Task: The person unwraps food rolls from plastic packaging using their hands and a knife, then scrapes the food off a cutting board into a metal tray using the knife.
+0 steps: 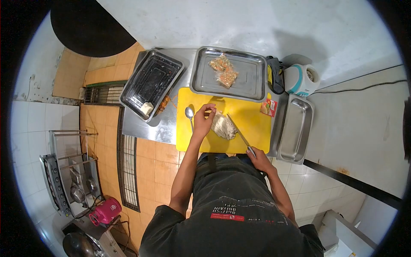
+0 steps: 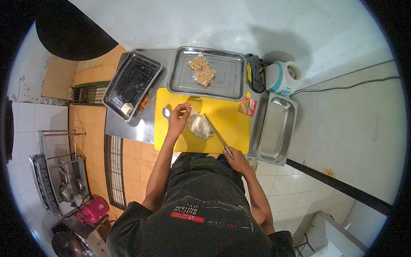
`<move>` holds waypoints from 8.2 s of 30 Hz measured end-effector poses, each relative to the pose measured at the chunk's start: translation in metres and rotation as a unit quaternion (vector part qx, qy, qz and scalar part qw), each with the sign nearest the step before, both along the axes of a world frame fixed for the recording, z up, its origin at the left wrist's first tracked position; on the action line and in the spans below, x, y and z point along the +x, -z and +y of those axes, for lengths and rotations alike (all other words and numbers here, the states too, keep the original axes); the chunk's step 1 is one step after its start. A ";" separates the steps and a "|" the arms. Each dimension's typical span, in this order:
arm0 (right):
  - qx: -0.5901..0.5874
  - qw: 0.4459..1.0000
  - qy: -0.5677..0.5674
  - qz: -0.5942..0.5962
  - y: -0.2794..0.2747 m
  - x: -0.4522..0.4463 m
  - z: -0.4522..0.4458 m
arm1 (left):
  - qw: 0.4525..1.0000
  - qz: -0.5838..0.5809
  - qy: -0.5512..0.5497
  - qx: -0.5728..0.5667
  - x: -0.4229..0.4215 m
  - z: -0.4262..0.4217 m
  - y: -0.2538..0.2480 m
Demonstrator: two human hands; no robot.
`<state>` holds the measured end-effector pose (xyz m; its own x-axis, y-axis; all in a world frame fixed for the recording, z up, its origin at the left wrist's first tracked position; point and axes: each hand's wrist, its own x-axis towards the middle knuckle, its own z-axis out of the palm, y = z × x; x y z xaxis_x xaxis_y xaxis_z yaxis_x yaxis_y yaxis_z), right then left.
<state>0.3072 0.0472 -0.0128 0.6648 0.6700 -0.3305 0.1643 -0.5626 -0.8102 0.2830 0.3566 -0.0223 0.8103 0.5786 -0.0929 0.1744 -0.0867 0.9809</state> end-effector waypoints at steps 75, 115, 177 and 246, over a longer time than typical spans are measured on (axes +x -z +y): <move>0.195 0.858 0.248 0.405 -0.005 -0.245 -0.440 | 0.976 0.100 0.169 -0.095 -0.205 -0.491 -0.024; 0.075 0.853 0.494 0.149 0.006 -0.251 -1.209 | 0.884 -0.016 0.405 -0.234 -0.059 -1.329 -0.035; 0.252 0.795 0.488 0.257 -0.047 -1.207 -1.991 | 0.784 0.052 0.607 -0.118 -1.041 -2.141 -0.086; 0.255 0.722 0.624 0.155 -0.022 -2.115 -2.470 | 0.661 0.123 0.700 -0.241 -1.875 -2.711 -0.073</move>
<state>-1.8073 -2.4232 0.0094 0.8025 -0.3007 -0.5154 -0.4473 0.2685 -0.8531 -1.5922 -2.3545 0.0507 0.4462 -0.8669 -0.2221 0.4137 -0.0202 0.9102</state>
